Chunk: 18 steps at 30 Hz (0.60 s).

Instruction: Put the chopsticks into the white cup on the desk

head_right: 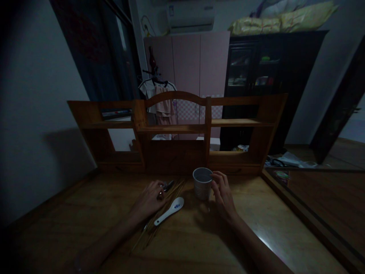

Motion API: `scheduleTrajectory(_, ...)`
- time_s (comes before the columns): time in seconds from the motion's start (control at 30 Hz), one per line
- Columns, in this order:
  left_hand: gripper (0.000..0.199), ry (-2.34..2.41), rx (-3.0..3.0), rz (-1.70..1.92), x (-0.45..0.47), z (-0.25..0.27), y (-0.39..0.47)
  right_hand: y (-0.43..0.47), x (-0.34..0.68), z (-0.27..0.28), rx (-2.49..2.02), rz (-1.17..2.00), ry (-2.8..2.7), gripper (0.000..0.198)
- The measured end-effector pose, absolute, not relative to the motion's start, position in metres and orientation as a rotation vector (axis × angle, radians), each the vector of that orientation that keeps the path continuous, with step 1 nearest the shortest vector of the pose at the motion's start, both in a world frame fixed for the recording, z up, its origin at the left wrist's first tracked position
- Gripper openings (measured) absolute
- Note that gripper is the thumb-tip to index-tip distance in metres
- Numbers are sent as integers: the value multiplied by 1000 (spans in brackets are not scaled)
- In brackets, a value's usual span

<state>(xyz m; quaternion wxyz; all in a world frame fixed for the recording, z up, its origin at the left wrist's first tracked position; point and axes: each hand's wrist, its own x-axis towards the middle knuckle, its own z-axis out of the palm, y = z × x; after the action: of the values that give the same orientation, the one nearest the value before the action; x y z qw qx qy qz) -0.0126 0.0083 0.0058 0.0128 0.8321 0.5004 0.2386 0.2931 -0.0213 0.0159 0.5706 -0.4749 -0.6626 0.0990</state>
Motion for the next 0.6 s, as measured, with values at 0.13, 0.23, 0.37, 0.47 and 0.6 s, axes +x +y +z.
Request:
scheduleTrajectory(0.13,9,1636,2645,667,-13,8,7,-21,293,16,-1143,227,-1573,37)
scheduleTrajectory(0.23,13,1718,2750,609,-12,6,8,-21,293,15,-1157,211,-1577,38)
scheduleTrajectory(0.37,15,1748,2847,553,-12,3,10,-20,293,14,-1151,213,-1568,38)
scheduleTrajectory(0.47,21,1777,2813,616,-9,6,8,-20,294,14,-1146,214,-1566,38)
scheduleTrajectory(0.6,34,1986,2507,833,-1,21,-3,-20,294,16,-1140,201,-1579,37)
